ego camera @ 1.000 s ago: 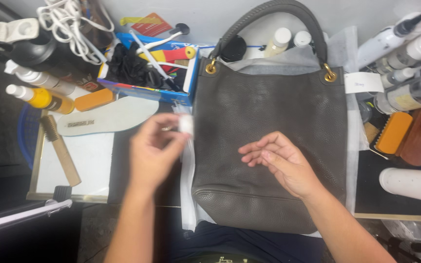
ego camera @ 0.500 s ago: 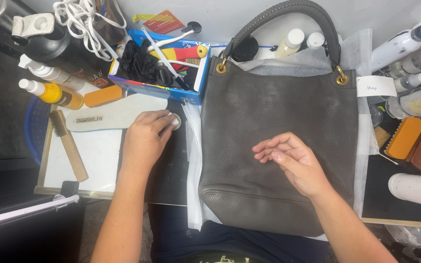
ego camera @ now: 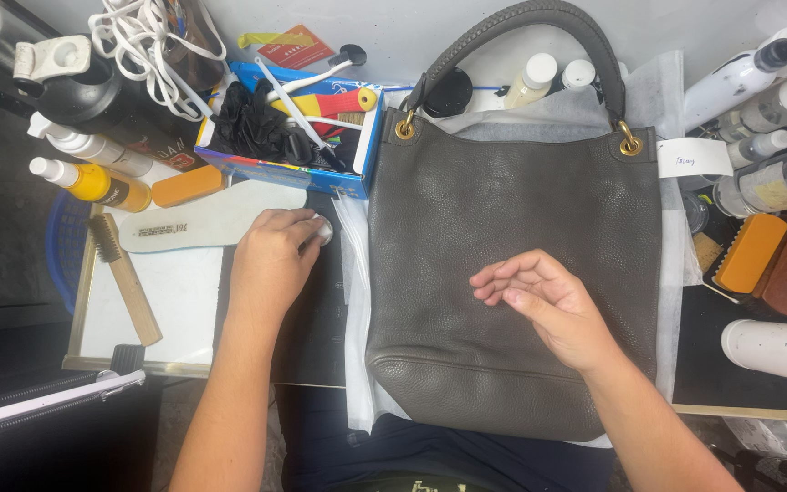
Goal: The person applies a white cream from a small bottle onto a dark gray leather handbag using a white cloth. They rub the cream into the surface of the bag and then smooth it out with their hands.
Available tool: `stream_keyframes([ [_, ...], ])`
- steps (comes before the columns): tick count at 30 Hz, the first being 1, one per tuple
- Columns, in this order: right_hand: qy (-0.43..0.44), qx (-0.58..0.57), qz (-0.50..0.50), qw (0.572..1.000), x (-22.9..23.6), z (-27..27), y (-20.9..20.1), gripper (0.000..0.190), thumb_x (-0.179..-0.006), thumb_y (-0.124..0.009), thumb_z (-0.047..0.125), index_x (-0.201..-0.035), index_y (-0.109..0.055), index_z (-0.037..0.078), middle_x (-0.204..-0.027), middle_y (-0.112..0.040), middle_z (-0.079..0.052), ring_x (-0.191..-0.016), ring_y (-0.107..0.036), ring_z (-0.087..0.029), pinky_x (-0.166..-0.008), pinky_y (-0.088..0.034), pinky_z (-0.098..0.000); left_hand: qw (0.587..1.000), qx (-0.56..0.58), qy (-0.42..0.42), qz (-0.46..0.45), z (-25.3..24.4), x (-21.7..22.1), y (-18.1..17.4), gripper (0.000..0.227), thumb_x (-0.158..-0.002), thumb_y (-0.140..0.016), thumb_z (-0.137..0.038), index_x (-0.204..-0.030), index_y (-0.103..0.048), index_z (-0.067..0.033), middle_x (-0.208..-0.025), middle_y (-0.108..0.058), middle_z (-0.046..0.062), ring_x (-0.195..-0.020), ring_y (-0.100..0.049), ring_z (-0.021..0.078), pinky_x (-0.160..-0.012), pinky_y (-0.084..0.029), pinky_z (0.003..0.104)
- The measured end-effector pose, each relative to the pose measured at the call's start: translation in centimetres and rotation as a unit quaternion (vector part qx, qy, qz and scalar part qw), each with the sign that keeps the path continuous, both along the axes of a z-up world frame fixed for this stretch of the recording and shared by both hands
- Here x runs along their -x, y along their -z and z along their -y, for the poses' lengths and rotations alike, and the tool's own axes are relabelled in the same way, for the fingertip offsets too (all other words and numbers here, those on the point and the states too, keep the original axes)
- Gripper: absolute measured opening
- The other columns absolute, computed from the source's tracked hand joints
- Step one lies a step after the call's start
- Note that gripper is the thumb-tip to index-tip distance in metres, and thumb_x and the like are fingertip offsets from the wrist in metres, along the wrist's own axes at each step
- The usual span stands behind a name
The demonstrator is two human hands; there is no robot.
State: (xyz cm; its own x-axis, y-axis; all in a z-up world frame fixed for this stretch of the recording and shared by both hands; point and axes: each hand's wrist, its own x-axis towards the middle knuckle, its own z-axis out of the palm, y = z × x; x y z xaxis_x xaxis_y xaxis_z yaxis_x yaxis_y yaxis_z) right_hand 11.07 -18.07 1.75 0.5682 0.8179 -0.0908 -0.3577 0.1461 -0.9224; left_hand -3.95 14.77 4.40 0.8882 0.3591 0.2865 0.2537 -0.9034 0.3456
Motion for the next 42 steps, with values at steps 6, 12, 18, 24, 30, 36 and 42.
stream_keyframes([
  [6, 0.005, 0.006, 0.013, 1.000, -0.5, 1.0, -0.3, 0.016, -0.100, -0.058, 0.002, -0.116, -0.060, 0.002, -0.123, -0.069, -0.022, -0.113, -0.068, -0.026, -0.100, -0.056, -0.0418, 0.999, 0.045, -0.021, 0.013, 0.3, 0.4, -0.8, 0.028, -0.081, -0.078, -0.010, -0.108, -0.075, -0.0059, -0.110, -0.075, 0.011, -0.100, -0.067, 0.0332, -0.088, -0.054, 0.043],
  [12, 0.004, 0.032, 0.032, 0.999, -0.8, 1.9, -0.4, 0.016, -0.100, -0.058, 0.003, -0.116, -0.060, 0.002, -0.124, -0.070, -0.021, -0.113, -0.068, -0.025, -0.099, -0.056, -0.0408, 0.991, 0.114, -0.068, 0.021, 0.6, 0.6, -1.3, 0.032, -0.086, -0.077, -0.013, -0.117, -0.072, -0.0053, -0.108, -0.074, 0.014, -0.090, -0.068, 0.0317, -0.081, -0.055, 0.040],
  [18, 0.016, 0.038, 0.036, 0.998, -1.1, 2.5, -0.5, 0.018, -0.098, -0.058, 0.002, -0.116, -0.060, 0.002, -0.123, -0.070, -0.021, -0.113, -0.069, -0.025, -0.100, -0.056, -0.0408, 0.901, 0.410, -0.110, 0.090, -0.4, 0.9, -0.1, 0.033, -0.096, -0.068, -0.016, -0.127, -0.066, -0.0022, -0.115, -0.075, 0.010, -0.100, -0.072, 0.0142, -0.079, -0.057, 0.029],
  [24, 0.038, 0.042, 0.062, 0.996, -1.8, 4.2, -1.0, 0.020, -0.097, -0.057, -0.001, -0.117, -0.060, 0.001, -0.125, -0.069, -0.022, -0.113, -0.069, -0.025, -0.100, -0.055, -0.0407, 0.809, 0.567, -0.086, 0.128, -0.5, 0.9, 0.1, 0.030, -0.101, -0.061, -0.013, -0.128, -0.065, -0.0006, -0.115, -0.073, 0.009, -0.100, -0.068, 0.0151, -0.077, -0.057, 0.030],
  [30, 0.153, 0.030, 0.183, 0.971, -2.2, 7.5, -1.2, 0.017, -0.100, -0.056, -0.003, -0.117, -0.059, -0.001, -0.125, -0.068, -0.020, -0.112, -0.068, -0.022, -0.100, -0.056, -0.0355, 0.747, 0.652, -0.032, 0.129, 2.3, -2.1, -1.4, 0.029, -0.101, -0.061, -0.015, -0.126, -0.063, -0.0006, -0.115, -0.072, 0.010, -0.102, -0.070, 0.0170, -0.079, -0.059, 0.031],
  [36, 0.325, 0.022, 0.252, 0.911, -2.7, 9.9, 2.4, 0.012, -0.103, -0.059, -0.006, -0.114, -0.057, -0.001, -0.116, -0.069, -0.017, -0.101, -0.067, -0.016, -0.093, -0.056, -0.0283, 0.826, 0.552, 0.103, 0.051, 10.4, -12.6, -0.4, 0.036, -0.094, -0.074, -0.015, -0.125, -0.065, -0.0018, -0.112, -0.074, 0.012, -0.092, -0.071, 0.0162, -0.076, -0.058, 0.031],
  [42, 0.336, -0.001, 0.174, 0.925, -3.1, 10.4, 4.8, 0.010, -0.101, -0.058, -0.005, -0.111, -0.058, -0.001, -0.111, -0.069, -0.016, -0.092, -0.066, -0.015, -0.084, -0.056, -0.0277, 0.941, 0.242, 0.211, 0.106, 17.9, -22.8, 2.2, 0.033, -0.085, -0.080, -0.016, -0.112, -0.066, -0.0039, -0.106, -0.073, 0.014, -0.093, -0.074, 0.0319, -0.083, -0.058, 0.042],
])
